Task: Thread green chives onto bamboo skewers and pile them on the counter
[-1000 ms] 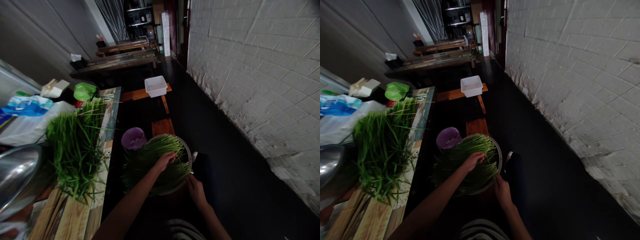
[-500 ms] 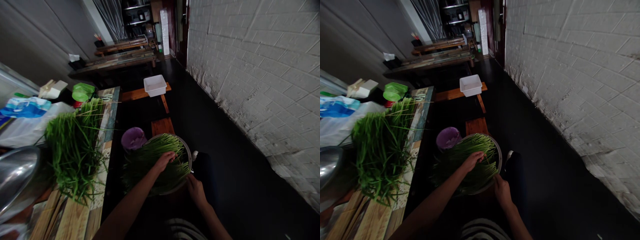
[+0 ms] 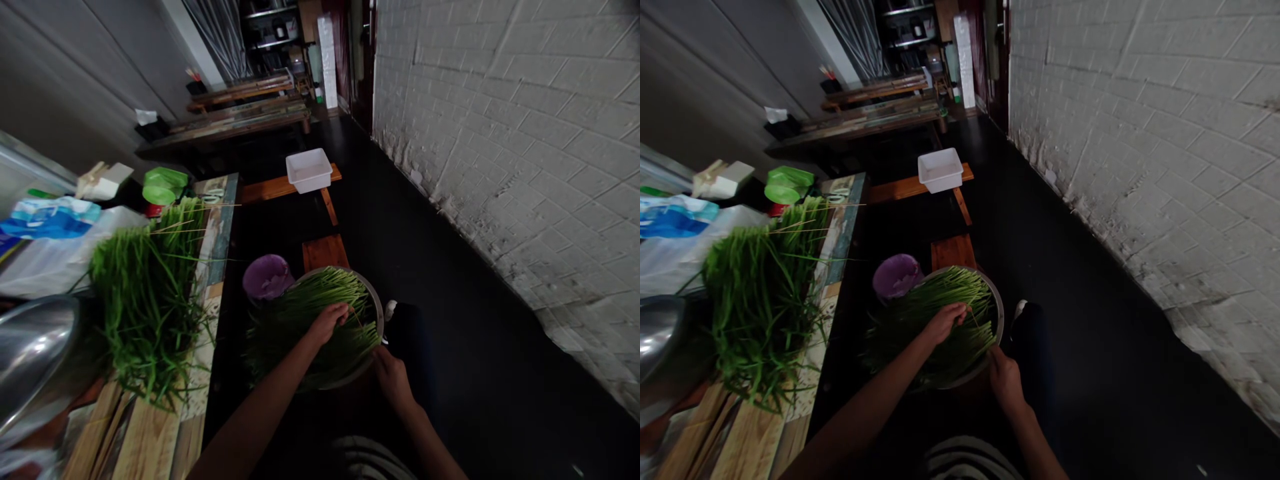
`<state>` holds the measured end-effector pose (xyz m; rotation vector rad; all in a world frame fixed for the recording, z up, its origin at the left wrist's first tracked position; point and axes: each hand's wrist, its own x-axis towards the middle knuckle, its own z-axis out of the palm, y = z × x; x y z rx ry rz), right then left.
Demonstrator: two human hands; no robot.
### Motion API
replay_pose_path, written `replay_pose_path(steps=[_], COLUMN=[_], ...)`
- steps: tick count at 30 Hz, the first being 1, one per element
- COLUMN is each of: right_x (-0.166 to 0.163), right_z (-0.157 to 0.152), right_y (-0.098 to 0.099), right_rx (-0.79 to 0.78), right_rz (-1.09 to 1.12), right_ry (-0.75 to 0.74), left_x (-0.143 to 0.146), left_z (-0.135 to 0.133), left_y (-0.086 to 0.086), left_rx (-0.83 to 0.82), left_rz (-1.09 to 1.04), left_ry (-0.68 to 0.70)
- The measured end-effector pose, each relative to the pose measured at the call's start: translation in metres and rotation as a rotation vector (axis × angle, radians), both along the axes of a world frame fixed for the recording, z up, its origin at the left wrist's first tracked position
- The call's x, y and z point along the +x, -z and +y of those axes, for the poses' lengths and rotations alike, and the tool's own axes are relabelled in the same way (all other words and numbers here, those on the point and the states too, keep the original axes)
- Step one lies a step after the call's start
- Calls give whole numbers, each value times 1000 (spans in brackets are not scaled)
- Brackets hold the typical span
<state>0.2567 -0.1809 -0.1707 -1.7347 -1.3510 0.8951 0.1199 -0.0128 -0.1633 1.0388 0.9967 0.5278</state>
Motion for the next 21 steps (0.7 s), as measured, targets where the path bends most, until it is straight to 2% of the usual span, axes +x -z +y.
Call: replay_pose_path(steps=[6,16,21], right_x=[-1,-2,-6], right_z=[-1,-2,2], right_y=[0,7,8], right_rx=[11,-31,-22], right_rz=[23,16,27], right_ry=[6,8,25], left_x=[0,-9,-11], left_z=[0,5,-3], left_y=[2,4,21], left_rx=[2,113,322], left_rz=[5,111,222], left_ry=[1,197,358])
